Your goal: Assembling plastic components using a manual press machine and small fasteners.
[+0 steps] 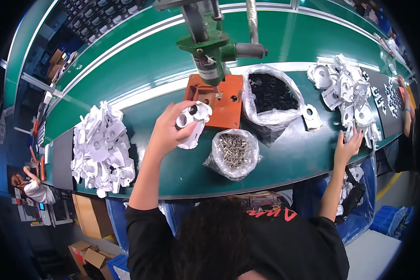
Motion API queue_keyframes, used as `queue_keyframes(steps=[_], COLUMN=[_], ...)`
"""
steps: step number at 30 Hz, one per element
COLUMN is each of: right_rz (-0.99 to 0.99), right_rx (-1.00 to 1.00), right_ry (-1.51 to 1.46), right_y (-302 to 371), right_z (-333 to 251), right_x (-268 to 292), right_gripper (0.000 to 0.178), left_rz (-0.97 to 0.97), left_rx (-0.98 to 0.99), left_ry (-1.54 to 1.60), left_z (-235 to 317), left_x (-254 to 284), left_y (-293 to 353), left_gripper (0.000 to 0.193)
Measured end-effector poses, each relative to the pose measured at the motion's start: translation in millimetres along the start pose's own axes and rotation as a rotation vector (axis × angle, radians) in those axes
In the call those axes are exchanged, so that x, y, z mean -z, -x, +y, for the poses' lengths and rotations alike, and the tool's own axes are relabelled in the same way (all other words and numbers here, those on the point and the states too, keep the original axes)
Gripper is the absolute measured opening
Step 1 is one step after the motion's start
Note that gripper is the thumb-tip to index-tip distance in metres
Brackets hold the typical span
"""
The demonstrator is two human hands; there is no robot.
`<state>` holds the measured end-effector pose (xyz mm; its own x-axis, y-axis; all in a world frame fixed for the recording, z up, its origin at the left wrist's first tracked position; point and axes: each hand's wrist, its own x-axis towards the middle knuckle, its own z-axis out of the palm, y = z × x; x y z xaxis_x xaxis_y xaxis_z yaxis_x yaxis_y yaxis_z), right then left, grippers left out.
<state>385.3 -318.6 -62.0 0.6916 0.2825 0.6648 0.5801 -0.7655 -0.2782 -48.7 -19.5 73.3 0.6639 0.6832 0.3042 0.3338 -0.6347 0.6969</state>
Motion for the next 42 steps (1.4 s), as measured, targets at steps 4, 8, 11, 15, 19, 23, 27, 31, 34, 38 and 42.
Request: queue_keyframes(steps=[4,8,11,15,19,23,27,31,34,38,42], right_rz=[-0.068,-0.047,-0.048,-0.053,-0.047,-0.048,-0.05,-0.051,-0.055,-0.059,-0.032], right_rx=[0.019,0.079,0.103,0.119,0.154,0.16,0.165,0.173,0.181,0.184,0.17], right_ry=[-0.039,-0.076,-0.092,-0.12,-0.118,-0.126,-0.121,-0.126,-0.13,-0.12,-0.117], right_y=[2.4,1.2,-0.5,-1.4,-1.9,-2.1,-2.3,-1.7,-2.2,-1.8,-2.8], right_z=[5.6,6.0,2.1,0.7,4.0,6.3,9.0,8.9,9.5,9.7,7.5], right_x=[-3.2,0.0,1.5,2.3,-0.7,-1.9,-2.8,-3.0,-4.3,-2.7,2.1], right_gripper=[0.048,0.045,0.043,0.039,0.036,0.035,0.035,0.035,0.035,0.035,0.034], left_rz=[0.006,-0.017,-0.018,-0.063,-0.356,-0.402,-0.421,-0.349,-0.331,-0.165,-0.088], left_rx=[-0.011,0.017,0.043,0.242,0.233,0.24,0.305,0.405,0.403,0.542,0.44], left_ry=[0.025,0.038,0.145,0.793,1.594,1.864,2.001,2.099,2.044,1.86,1.376], left_z=[3.4,11.4,10.2,13.7,5.3,22.8,31.0,35.9,32.4,44.3,37.9], left_x=[-4.7,-6.4,-8.1,-10.6,-27.3,-41.1,-49.7,-52.4,-55.4,-53.8,-59.1], left_y=[1.9,3.7,8.1,16.3,16.1,24.4,27.2,29.6,31.6,33.7,38.4], left_gripper=[0.043,0.042,0.044,0.048,0.056,0.064,0.06,0.051,0.046,0.032,0.02])
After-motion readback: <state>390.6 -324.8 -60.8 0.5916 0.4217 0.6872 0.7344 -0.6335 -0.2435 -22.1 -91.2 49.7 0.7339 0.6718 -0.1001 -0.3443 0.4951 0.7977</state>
